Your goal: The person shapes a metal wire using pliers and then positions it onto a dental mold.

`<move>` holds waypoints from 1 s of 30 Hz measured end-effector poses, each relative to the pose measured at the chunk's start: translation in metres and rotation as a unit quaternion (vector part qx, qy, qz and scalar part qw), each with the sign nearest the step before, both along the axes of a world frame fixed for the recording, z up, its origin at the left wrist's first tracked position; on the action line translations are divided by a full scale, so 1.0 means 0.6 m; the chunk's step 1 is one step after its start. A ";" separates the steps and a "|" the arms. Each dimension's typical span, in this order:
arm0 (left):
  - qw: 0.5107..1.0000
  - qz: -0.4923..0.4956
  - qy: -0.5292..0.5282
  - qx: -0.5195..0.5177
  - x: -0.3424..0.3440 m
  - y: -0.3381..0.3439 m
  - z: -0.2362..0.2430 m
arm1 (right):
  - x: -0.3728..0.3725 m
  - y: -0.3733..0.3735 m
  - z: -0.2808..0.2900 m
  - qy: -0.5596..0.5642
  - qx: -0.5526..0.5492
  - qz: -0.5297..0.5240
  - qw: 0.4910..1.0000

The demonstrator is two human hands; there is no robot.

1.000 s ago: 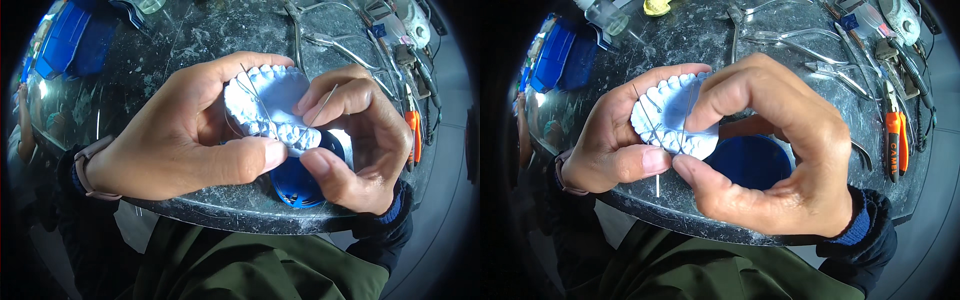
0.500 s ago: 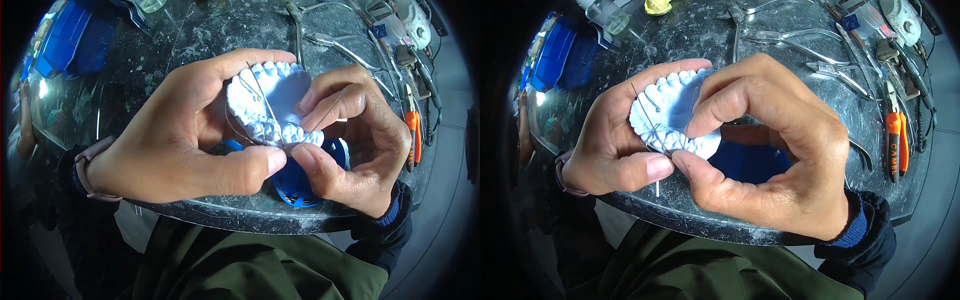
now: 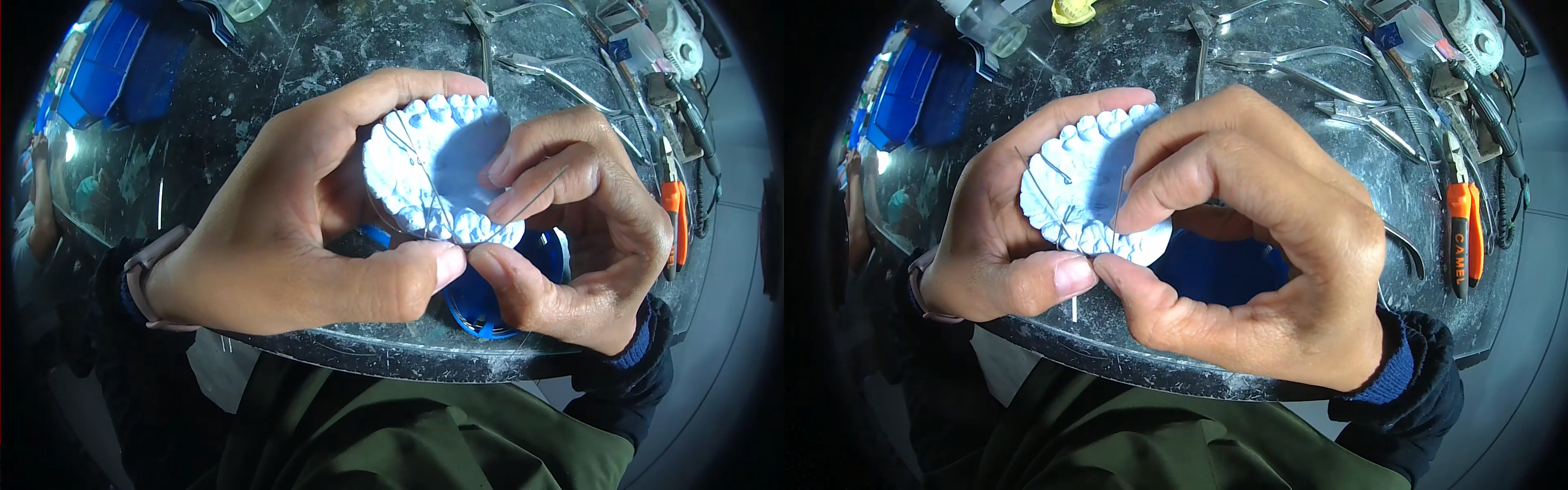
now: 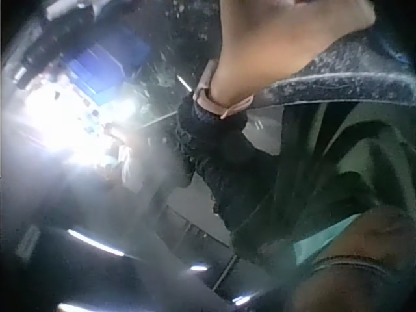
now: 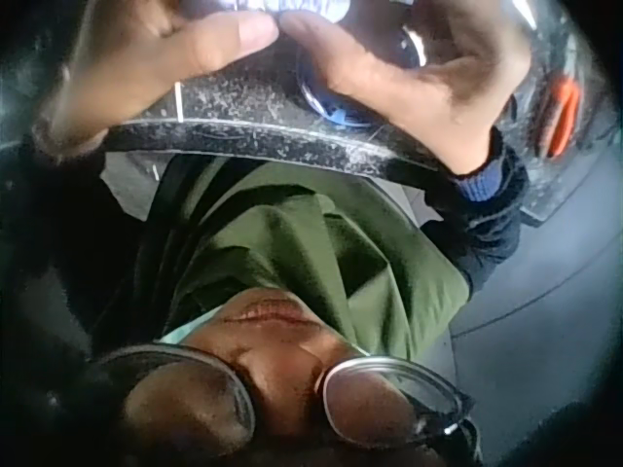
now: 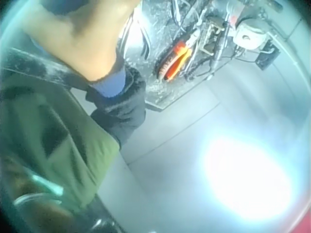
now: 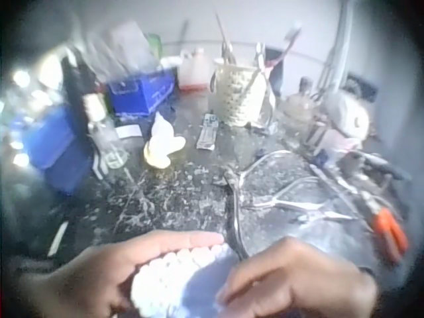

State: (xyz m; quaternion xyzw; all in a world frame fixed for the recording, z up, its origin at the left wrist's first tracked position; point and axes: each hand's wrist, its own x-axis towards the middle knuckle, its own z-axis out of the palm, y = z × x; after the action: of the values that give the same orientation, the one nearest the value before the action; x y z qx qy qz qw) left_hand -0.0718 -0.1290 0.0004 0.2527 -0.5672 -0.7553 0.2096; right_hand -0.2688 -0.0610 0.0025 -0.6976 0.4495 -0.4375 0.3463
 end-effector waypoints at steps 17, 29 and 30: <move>0.991 -0.012 0.086 -0.100 0.008 -0.001 -0.033 | -0.002 0.001 0.000 -0.001 -0.029 0.019 0.999; 1.000 -0.009 0.000 0.008 0.008 0.003 -0.005 | 0.004 0.004 0.002 -0.008 0.010 -0.020 1.000; 1.000 -0.010 0.009 0.010 0.008 0.003 -0.005 | 0.004 0.004 0.002 -0.016 0.012 -0.020 1.000</move>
State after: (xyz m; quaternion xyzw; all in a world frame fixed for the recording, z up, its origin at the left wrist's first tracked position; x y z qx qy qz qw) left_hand -0.0672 -0.1269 -0.0027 0.2420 -0.5603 -0.7653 0.2045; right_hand -0.2666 -0.0584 0.0037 -0.6772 0.4625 -0.4505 0.3529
